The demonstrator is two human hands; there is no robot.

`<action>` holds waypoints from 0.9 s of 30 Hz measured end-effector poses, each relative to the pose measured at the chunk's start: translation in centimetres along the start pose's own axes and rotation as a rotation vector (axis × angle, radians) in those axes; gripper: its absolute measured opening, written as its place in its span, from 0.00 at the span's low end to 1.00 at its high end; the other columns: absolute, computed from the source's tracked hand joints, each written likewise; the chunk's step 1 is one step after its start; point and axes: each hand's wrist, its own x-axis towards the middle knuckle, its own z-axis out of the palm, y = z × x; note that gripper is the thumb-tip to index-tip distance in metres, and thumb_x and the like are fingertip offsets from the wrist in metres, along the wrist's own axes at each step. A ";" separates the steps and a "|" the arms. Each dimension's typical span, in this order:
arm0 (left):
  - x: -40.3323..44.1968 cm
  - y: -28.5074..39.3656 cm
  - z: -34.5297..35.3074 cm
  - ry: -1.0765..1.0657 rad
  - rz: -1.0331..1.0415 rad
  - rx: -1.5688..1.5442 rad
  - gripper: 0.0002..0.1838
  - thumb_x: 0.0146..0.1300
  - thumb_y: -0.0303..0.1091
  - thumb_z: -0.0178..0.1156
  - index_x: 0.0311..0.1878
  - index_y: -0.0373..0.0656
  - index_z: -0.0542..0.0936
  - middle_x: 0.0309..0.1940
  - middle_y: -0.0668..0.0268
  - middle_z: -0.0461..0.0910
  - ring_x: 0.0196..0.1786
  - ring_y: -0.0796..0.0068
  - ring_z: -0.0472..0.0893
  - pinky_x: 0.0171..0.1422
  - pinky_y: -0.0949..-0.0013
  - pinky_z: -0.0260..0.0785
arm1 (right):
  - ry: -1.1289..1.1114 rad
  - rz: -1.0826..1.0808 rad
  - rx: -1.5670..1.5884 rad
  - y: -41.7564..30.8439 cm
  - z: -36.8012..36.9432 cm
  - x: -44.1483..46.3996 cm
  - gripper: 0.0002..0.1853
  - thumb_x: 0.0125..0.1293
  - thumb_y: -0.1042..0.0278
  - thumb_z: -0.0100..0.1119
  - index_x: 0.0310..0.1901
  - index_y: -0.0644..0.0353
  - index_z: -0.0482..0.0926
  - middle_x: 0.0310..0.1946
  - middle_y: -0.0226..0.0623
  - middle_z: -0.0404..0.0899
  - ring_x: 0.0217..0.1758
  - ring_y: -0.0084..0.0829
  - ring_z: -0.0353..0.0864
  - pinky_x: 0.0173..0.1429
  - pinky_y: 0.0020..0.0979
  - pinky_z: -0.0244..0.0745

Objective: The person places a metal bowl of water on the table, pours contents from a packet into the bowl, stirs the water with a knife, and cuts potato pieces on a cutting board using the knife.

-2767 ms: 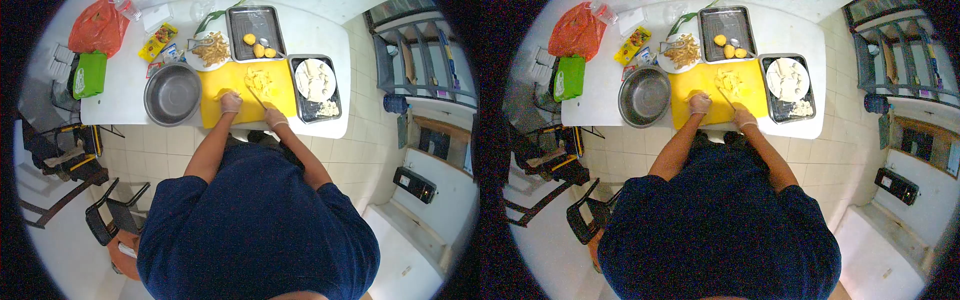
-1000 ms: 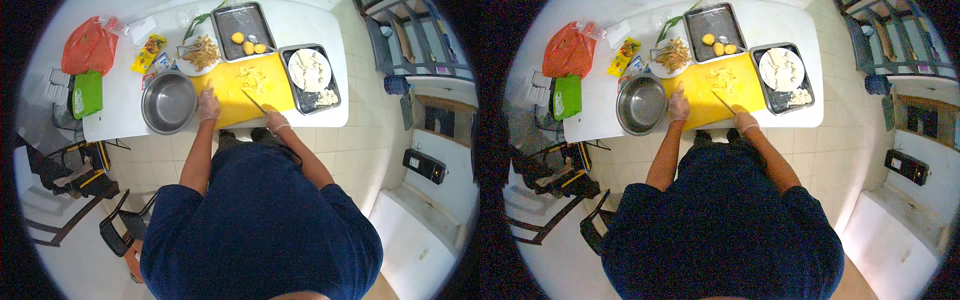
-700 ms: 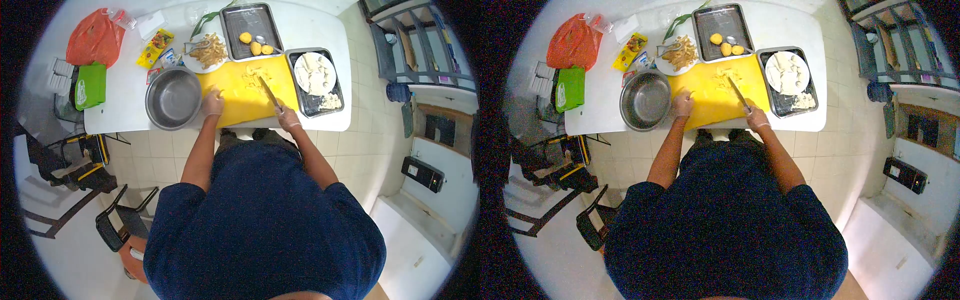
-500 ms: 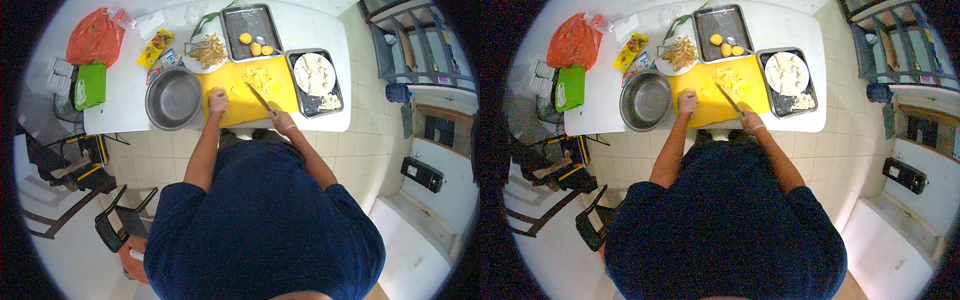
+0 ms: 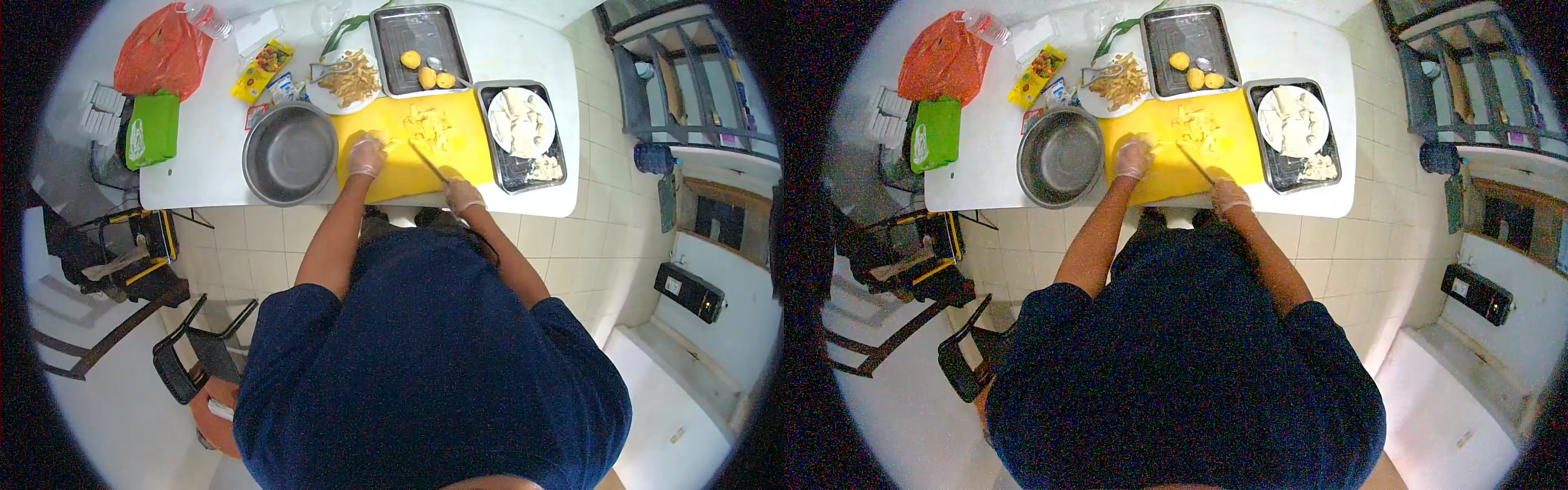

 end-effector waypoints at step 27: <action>-0.4 -2.5 7.3 0.171 -0.235 -0.556 0.15 0.47 0.39 0.65 0.36 0.39 0.81 0.28 0.55 0.81 0.31 0.60 0.81 0.38 0.59 0.73 | 0.045 0.033 0.216 0.0 0.8 -0.8 0.21 0.65 0.51 0.48 0.41 0.64 0.78 0.38 0.57 0.78 0.44 0.53 0.78 0.50 0.45 0.71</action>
